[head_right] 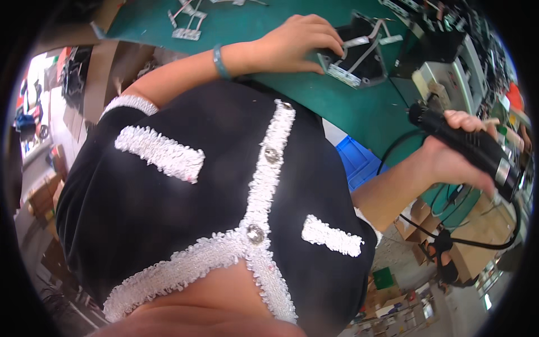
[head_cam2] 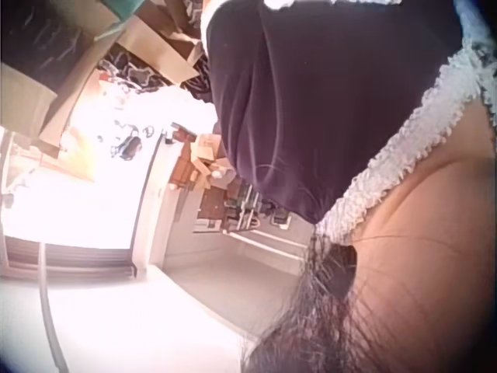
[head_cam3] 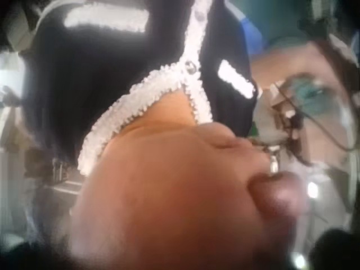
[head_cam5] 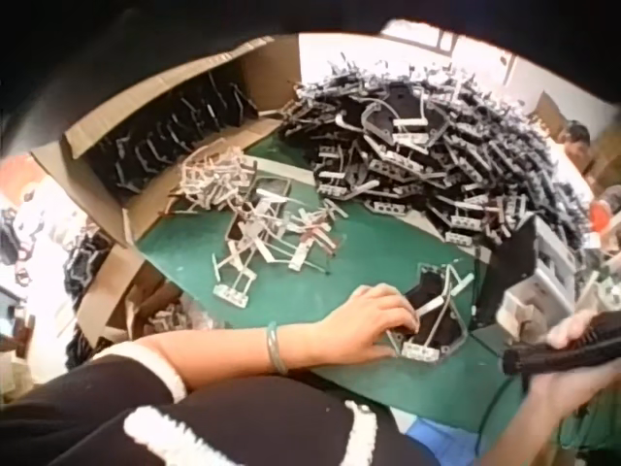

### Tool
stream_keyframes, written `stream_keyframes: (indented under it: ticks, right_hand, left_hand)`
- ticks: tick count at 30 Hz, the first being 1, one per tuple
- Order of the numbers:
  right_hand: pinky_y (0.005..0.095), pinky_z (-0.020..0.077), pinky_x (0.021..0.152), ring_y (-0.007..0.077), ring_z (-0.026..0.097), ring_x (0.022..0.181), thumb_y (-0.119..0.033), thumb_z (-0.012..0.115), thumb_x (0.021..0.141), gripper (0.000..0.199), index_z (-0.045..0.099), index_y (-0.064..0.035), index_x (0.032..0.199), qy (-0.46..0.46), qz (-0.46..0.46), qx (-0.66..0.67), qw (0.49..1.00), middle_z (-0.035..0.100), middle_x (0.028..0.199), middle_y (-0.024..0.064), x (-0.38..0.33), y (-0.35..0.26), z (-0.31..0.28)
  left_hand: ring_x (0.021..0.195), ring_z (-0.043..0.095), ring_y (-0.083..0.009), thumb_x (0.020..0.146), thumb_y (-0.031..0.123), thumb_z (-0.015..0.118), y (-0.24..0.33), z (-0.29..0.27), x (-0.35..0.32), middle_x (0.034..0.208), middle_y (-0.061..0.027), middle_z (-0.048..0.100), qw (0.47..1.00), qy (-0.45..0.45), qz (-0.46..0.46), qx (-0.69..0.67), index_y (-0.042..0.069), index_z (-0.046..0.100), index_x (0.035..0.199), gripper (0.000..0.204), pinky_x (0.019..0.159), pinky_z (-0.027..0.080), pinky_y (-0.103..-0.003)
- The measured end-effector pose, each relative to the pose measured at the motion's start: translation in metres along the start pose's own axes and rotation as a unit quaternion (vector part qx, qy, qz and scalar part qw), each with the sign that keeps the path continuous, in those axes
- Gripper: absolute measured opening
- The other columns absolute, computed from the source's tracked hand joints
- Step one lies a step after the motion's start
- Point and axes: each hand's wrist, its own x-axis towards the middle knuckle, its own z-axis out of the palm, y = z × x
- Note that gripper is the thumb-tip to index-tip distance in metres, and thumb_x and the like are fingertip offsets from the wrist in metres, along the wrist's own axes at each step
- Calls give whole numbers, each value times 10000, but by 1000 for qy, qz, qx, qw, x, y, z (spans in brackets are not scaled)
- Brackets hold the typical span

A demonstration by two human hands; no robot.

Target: The worker takes plastic frames from a storage pile, inspects them, and uses a handheld heat tool to process specific areas before sorting them into a box.

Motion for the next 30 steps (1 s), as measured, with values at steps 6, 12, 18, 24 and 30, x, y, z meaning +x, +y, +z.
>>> stream_keyframes:
  ticks: [6,12,18,24,30]
  right_hand:
    - [409,485,610,262,558,603,-962,261,585,1116,537,-33,1137,-76,-41,82,993,608,782,131,-32,44,94]
    - [430,510,601,272,564,590,-913,208,677,1078,504,0,1169,-114,-37,55,991,589,768,156,-30,67,108]
    - [430,512,605,273,566,594,-910,204,681,1079,504,4,1170,-94,-28,54,994,588,768,160,-33,68,115]
    - [390,539,546,265,579,580,-878,263,712,1059,454,51,1185,-147,-67,51,986,584,756,173,-32,73,123]
    - [416,494,565,259,535,569,-916,233,676,1087,487,23,1159,-164,-49,31,985,569,754,161,-28,68,116]
  left_hand:
    - [1194,459,-195,720,260,767,-7,2,7,1203,41,589,998,-38,58,5,191,684,1063,360,937,364,-398]
    - [1194,462,-183,731,322,750,-9,8,6,1174,42,608,997,-30,62,32,195,710,1054,349,918,371,-400]
    - [1178,470,-162,734,362,734,-8,8,5,1158,58,615,996,-20,73,53,208,715,1042,345,876,377,-389]
    - [1173,477,-159,738,348,730,-5,3,6,1155,57,616,996,-35,60,48,196,711,1050,348,883,377,-378]
    - [1177,474,-165,748,332,725,-5,3,6,1161,46,612,997,-46,49,30,177,706,1050,340,884,378,-364]
